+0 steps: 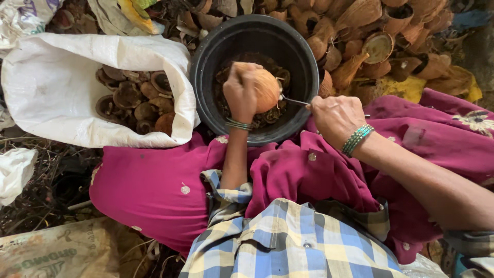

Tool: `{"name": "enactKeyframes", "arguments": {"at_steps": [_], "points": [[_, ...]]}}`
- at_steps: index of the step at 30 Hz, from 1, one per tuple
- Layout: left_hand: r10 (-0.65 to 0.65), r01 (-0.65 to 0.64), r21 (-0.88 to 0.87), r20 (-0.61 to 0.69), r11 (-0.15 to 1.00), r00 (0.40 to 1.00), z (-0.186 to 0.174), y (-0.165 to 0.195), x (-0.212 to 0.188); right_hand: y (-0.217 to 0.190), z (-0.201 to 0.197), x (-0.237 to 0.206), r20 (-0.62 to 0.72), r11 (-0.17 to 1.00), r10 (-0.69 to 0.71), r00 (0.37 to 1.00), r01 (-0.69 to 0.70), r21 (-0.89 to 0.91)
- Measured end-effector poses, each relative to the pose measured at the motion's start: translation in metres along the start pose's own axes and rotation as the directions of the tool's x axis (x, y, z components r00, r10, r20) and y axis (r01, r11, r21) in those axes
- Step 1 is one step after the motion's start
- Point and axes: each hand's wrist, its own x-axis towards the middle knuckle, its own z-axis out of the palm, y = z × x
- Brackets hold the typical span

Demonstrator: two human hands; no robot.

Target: The person sits on the ground holding a halved coconut shell in one hand and uses a small blade-like tool in the other hand to scrape the dried coconut flesh loose from the inside of the shell over a black basin. They work the shell repeatedly, turning it as loosened flesh and debris fall into the basin.

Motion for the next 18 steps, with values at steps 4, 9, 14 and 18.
{"name": "enactKeyframes", "arguments": {"at_steps": [4,9,14,18], "points": [[0.409,-0.441,0.356,0.165,0.824,0.897,-0.002,0.022,-0.005,0.007,0.012,0.0,0.065,0.998,0.024,0.998,-0.02,-0.064],[0.331,-0.337,0.13,0.063,0.932,0.941,-0.004,0.0,0.006,0.013,0.015,-0.004,-0.017,0.996,-0.07,0.997,0.068,-0.065],[-0.253,0.326,-0.945,0.315,0.002,0.915,-0.011,-0.046,0.016,0.014,-0.006,-0.004,-0.052,0.988,-0.093,0.994,0.086,-0.129],[-0.119,0.365,-0.89,0.408,-0.274,0.905,-0.008,-0.056,0.011,0.011,-0.036,-0.016,-0.153,0.994,-0.09,0.984,0.081,-0.069]]}}
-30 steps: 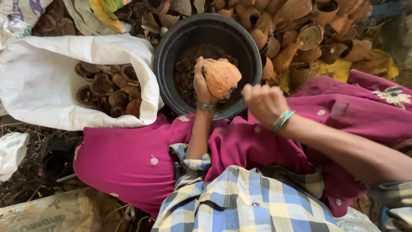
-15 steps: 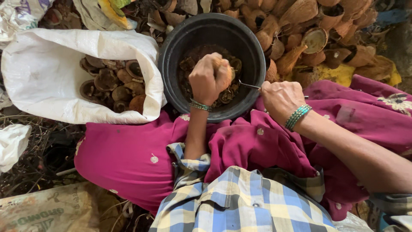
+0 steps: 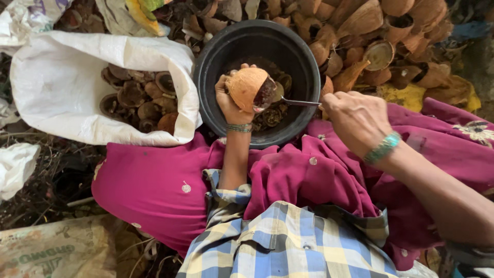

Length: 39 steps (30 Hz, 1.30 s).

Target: The person sits on the ground holding a halved coconut shell in one hand and uses a small blade-like tool in the other hand to scrape the dried coconut flesh loose from the inside of the shell over a black basin. They work the shell repeatedly, turning it as loosened flesh and debris fall into the basin.

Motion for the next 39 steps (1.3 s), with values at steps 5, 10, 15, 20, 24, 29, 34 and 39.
{"name": "enactKeyframes", "arguments": {"at_steps": [5,10,15,20,24,29,34,39], "points": [[-0.093,0.09,0.027,0.14,0.996,0.986,0.013,-0.016,-0.009,-0.016,-0.026,-0.009,-0.029,0.993,0.013,0.999,-0.01,0.115],[-0.134,0.119,0.101,0.164,0.988,0.977,0.03,-0.031,-0.016,-0.033,-0.022,-0.006,0.022,0.995,0.015,1.0,-0.017,0.097],[-0.137,0.121,0.12,0.126,0.985,0.983,0.031,-0.035,-0.015,-0.035,-0.014,-0.007,0.027,0.993,-0.014,1.0,0.01,0.121],[-0.155,0.135,0.138,0.145,0.981,0.977,0.029,-0.036,-0.014,-0.035,-0.008,-0.007,0.042,0.99,-0.022,0.999,0.016,0.143],[-0.146,0.126,0.149,0.137,0.981,0.98,0.03,-0.037,-0.016,-0.035,-0.007,-0.007,0.054,0.989,-0.022,0.998,0.014,0.15],[-0.158,0.135,0.154,0.148,0.979,0.976,0.032,-0.037,-0.016,-0.033,-0.009,-0.005,0.116,0.991,-0.057,0.992,0.042,0.125],[-0.194,0.153,0.239,0.16,0.959,0.968,0.025,-0.039,-0.019,-0.033,-0.006,-0.001,0.301,0.994,-0.014,0.954,-0.019,0.109],[-0.172,0.119,0.288,0.169,0.95,0.971,0.014,-0.037,-0.019,-0.042,0.004,0.003,0.399,0.992,0.029,0.916,-0.075,0.099]]}}
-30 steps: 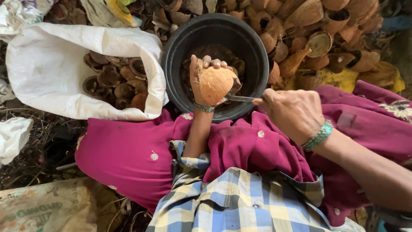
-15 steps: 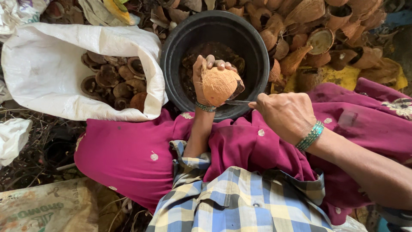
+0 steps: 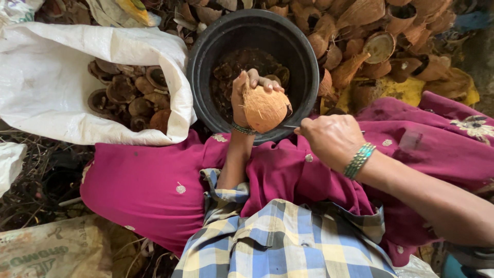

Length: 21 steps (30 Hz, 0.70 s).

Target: The person sits on the ground holding a halved coconut shell in one hand and uses a small blade-like tool in the other hand to scrape the dried coconut flesh loose from the inside of the shell over a black basin. They work the shell repeatedly, turning it as loosened flesh and debris fall into the basin.

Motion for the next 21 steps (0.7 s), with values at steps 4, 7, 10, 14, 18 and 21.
{"name": "enactKeyframes", "arguments": {"at_steps": [4,7,10,14,18,21], "points": [[-0.022,0.026,0.083,-0.043,0.996,0.999,-0.006,0.0,0.0,-0.006,0.013,0.001,-0.045,1.0,0.014,0.999,-0.014,0.003],[-0.037,0.048,0.136,-0.088,0.99,0.995,-0.009,0.0,-0.002,-0.005,0.025,0.001,-0.087,1.0,-0.001,0.996,0.001,0.0],[-0.008,0.034,0.224,-0.118,0.974,0.993,-0.01,-0.002,-0.002,-0.006,0.04,0.003,-0.126,0.996,-0.009,0.992,-0.003,-0.091],[0.026,-0.01,0.082,-0.201,0.997,0.979,-0.01,-0.005,0.004,-0.01,0.051,0.01,-0.203,0.982,-0.007,0.979,-0.031,-0.186],[0.078,-0.068,0.055,-0.198,0.996,0.977,-0.005,-0.004,0.009,-0.002,0.036,0.017,-0.303,0.979,-0.038,0.952,-0.025,-0.201],[0.087,-0.102,-0.137,-0.111,0.985,0.99,-0.003,0.004,0.009,0.012,0.015,0.011,-0.296,0.996,-0.009,0.955,-0.016,-0.083]]}}
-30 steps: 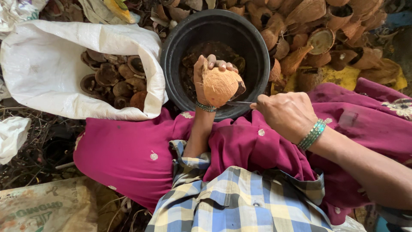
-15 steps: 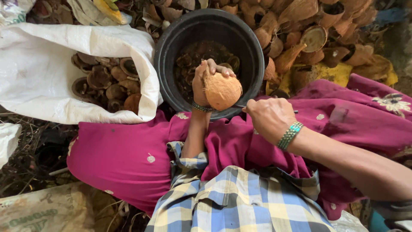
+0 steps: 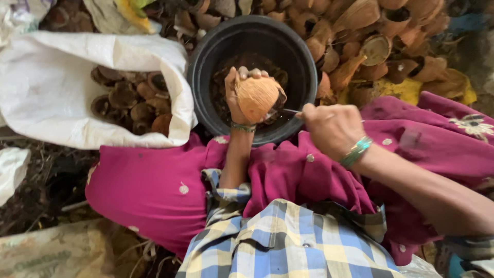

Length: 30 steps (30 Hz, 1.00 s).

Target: The person sits on the ground holding a halved coconut shell in one hand and uses a small blade-like tool in the other hand to scrape the dried coconut flesh loose from the inside of the shell over a black basin. They work the shell repeatedly, turning it as loosened flesh and debris fall into the basin.

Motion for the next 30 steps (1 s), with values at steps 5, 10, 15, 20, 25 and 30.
{"name": "enactKeyframes", "arguments": {"at_steps": [5,10,15,20,25,30], "points": [[-0.048,0.057,-0.072,0.123,0.996,0.991,0.005,0.005,-0.001,0.011,-0.023,-0.006,0.02,0.995,-0.057,0.998,0.055,0.089],[-0.097,0.101,-0.03,0.121,0.994,0.988,0.012,0.004,-0.003,0.01,-0.02,-0.008,0.027,0.986,-0.092,0.995,0.087,0.141],[-0.124,0.125,0.002,0.124,0.992,0.985,0.018,0.003,-0.002,0.009,-0.008,-0.009,0.063,0.988,-0.097,0.993,0.088,0.128],[-0.11,0.104,0.064,0.101,0.993,0.989,0.019,0.003,-0.002,0.008,-0.004,-0.01,0.036,0.987,-0.109,0.993,0.104,0.123],[-0.081,0.069,0.114,0.1,0.991,0.992,0.018,0.002,-0.004,0.002,-0.003,-0.011,0.161,0.991,-0.05,0.986,0.029,0.127],[-0.023,0.021,0.124,0.017,0.992,1.0,0.012,0.0,-0.01,-0.004,0.003,-0.009,0.218,0.994,-0.017,0.976,-0.007,0.109]]}}
